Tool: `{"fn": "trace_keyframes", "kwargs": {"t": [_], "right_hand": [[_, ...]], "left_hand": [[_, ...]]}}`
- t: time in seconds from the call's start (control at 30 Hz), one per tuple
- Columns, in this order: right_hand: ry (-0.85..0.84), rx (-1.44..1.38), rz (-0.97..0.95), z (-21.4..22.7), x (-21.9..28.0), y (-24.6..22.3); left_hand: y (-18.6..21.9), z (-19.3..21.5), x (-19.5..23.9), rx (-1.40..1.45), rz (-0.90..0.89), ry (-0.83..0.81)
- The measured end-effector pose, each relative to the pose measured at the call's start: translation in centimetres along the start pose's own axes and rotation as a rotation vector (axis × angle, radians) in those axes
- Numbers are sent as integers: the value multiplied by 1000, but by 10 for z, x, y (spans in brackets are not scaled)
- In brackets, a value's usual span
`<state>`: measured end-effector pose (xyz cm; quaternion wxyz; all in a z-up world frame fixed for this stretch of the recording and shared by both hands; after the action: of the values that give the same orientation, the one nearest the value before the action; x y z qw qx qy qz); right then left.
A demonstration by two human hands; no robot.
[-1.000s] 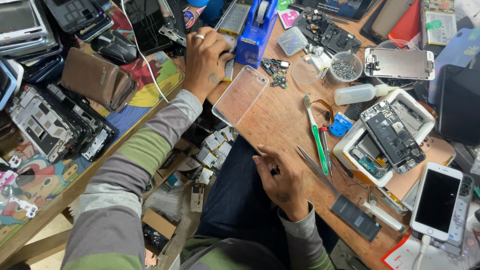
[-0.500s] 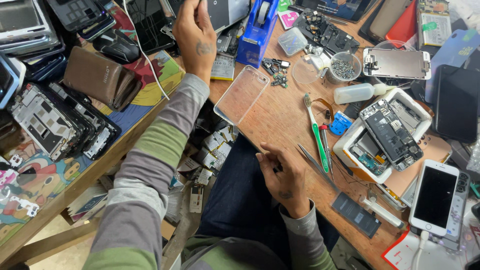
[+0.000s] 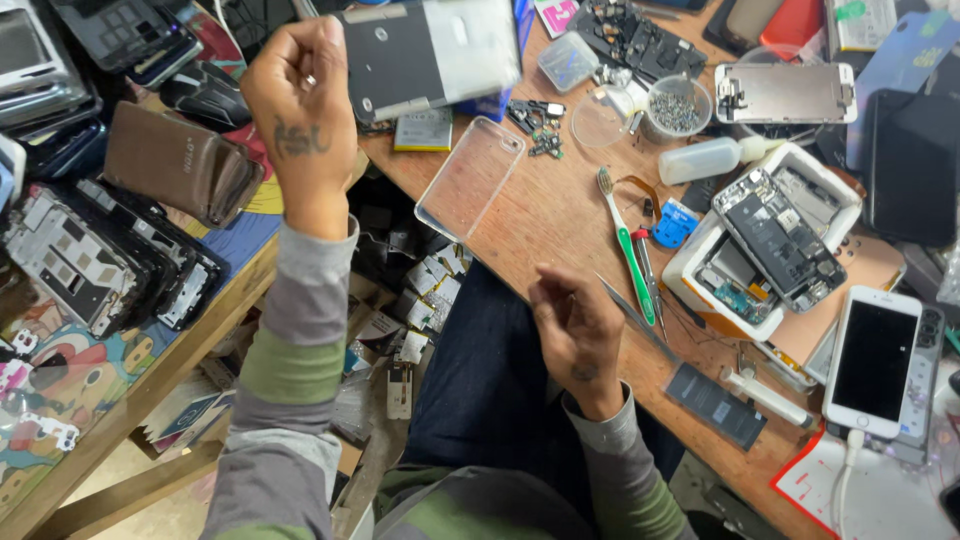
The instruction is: The person disassembles a smartphone by prying open the back cover and removing the battery. They then use a screwdriver to unscrew and remove a small internal component from the phone's chassis.
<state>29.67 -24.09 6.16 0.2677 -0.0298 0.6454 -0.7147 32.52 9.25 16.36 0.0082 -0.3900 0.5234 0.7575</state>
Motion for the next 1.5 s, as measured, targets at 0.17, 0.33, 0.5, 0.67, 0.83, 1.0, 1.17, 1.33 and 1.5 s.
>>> {"fn": "trace_keyframes", "kwargs": {"t": [0.17,0.33,0.5,0.67,0.83,1.0,1.17,1.33,1.5], "right_hand": [[105,28,97,10,8,-9],[121,355,172,26,17,-41],[40,618,246,22,19,-59],[1,613,243,16,21,-51],[73,567,281,15,29,-52],[223,486,302,18,36,-59],[256,487,278,14,39,-58],[277,546,291,5,45,-54],[272,550,296,-5,53,-53]], "left_hand": [[8,-40,38,34,293,-256],[-9,-84,71,167,500,-469],[-34,-114,79,74,531,-679],[-47,-129,70,-206,458,-732],[-25,-134,64,-155,267,-616],[-3,-121,73,19,315,-514],[55,-96,92,-240,23,-333],[56,-71,159,-162,445,-172],[49,-106,206,89,558,-374]]}}
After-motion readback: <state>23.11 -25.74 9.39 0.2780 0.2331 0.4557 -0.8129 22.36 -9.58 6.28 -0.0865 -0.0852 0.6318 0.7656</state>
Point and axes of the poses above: each hand's wrist, its own x-axis away from the middle knuckle, its own z-axis out of the back of the hand, y = z × x, the point moved 9 cm from there along -x, towards the middle knuckle, and after that the axes turned 9 degrees about -y, right-handed, at the moved point
